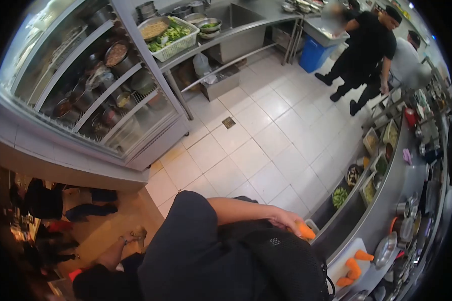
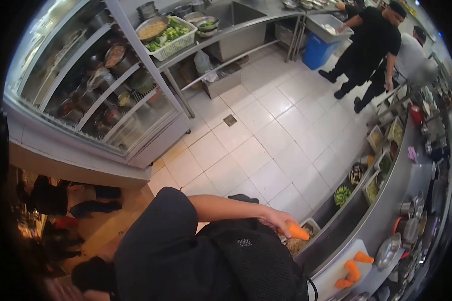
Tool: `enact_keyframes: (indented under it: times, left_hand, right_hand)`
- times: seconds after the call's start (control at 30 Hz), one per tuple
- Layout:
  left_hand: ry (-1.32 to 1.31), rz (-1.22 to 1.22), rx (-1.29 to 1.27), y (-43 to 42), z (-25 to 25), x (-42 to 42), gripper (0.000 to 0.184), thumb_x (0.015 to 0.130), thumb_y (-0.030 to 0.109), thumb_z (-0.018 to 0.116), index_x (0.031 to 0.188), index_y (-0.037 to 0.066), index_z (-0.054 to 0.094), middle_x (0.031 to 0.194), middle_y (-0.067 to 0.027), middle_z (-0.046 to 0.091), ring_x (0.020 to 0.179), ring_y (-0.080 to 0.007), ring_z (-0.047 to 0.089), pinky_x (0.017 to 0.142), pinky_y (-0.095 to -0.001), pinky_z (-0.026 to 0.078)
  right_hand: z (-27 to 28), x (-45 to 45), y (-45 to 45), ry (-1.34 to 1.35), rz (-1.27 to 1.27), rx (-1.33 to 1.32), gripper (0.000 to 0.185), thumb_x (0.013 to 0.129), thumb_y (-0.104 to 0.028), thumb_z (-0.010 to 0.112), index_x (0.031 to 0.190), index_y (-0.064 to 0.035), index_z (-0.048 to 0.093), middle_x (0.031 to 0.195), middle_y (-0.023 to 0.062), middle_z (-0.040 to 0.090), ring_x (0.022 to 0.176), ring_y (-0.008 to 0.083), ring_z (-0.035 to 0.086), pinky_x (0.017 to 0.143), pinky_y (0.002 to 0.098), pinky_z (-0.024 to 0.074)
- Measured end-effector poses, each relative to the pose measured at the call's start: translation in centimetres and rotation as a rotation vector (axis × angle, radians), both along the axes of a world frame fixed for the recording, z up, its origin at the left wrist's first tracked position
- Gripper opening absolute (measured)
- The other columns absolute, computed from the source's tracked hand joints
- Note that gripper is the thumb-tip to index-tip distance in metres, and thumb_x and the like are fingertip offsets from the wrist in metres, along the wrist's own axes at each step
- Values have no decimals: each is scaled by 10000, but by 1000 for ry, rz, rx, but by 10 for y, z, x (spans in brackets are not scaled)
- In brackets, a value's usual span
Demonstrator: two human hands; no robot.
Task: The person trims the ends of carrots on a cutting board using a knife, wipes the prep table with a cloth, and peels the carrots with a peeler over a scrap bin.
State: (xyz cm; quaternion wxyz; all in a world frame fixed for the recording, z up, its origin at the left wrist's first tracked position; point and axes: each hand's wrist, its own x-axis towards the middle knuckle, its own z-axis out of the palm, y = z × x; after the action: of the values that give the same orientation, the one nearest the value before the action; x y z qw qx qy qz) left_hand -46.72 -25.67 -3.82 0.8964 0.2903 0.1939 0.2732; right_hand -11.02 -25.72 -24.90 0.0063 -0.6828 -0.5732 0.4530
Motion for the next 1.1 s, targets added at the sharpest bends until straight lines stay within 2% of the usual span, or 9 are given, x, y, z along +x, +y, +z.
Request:
enact_keyframes:
  times: [0.13,0.2,0.4,0.43,0.53,0.7,0.8,1.0,1.1]
  left_hand:
    - [-66,-101,46,6,-13,44,564,833,137,810,1335,74,561,987,-13,628,735,-90,562,613,-249,468]
    - [-82,-153,18,5,-10,60,530,844,102,798,1311,3,566,1063,-80,698,935,-166,697,785,-309,588]
    - [-72,-283,-50,-10,-4,133,613,855,60,766,1405,80,495,1105,-31,649,920,-94,582,705,-234,467]
    - [-41,-269,-121,-18,0,146,641,847,53,771,1421,99,489,1123,-37,645,924,-97,582,714,-234,468]
    - [87,-269,-164,-37,10,194,681,821,39,771,1433,106,481,1067,-40,627,890,-95,585,751,-246,492]
    - [156,-247,-180,-74,5,263,448,844,-14,729,1255,32,558,1027,-51,622,844,-106,592,687,-246,493]
    - [142,-286,-119,-91,19,297,425,849,-29,724,1237,25,559,1036,-56,624,826,-109,591,678,-243,489]
    - [362,-560,49,-117,18,354,555,797,-15,775,1298,17,541,1031,-59,626,795,-108,590,649,-255,489]
    - [423,-565,146,-129,14,393,628,756,21,809,1319,7,531,1018,-50,635,813,-100,596,656,-252,492]
  right_hand:
    - [2,11,-33,21,-63,4,364,934,-307,652,1060,33,687,852,216,710,778,307,703,687,419,521]
    - [13,17,-53,45,-129,20,370,935,-314,651,1056,34,689,856,221,711,785,313,705,692,422,521]
    - [17,41,-182,150,-377,311,391,939,-336,646,1046,36,695,868,236,714,806,331,712,707,431,523]
    - [24,51,-195,-87,-419,23,511,947,-457,601,986,39,715,927,282,698,914,405,701,779,477,516]
    - [16,77,-249,2,-701,30,613,935,-531,585,849,66,695,881,290,686,868,423,691,777,489,507]
    - [28,103,-332,355,-1313,-135,518,994,-545,561,887,-42,623,575,13,502,475,112,459,439,300,341]
    - [62,118,-352,390,-1511,-15,495,1010,-524,542,879,-51,609,556,5,481,431,109,421,401,285,302]
    - [191,149,-314,201,-1157,632,362,1049,-334,538,960,3,639,558,8,470,512,109,481,478,306,350]
    - [261,148,-300,59,-978,574,283,1016,-289,592,960,-18,649,581,78,540,554,195,566,525,354,406]
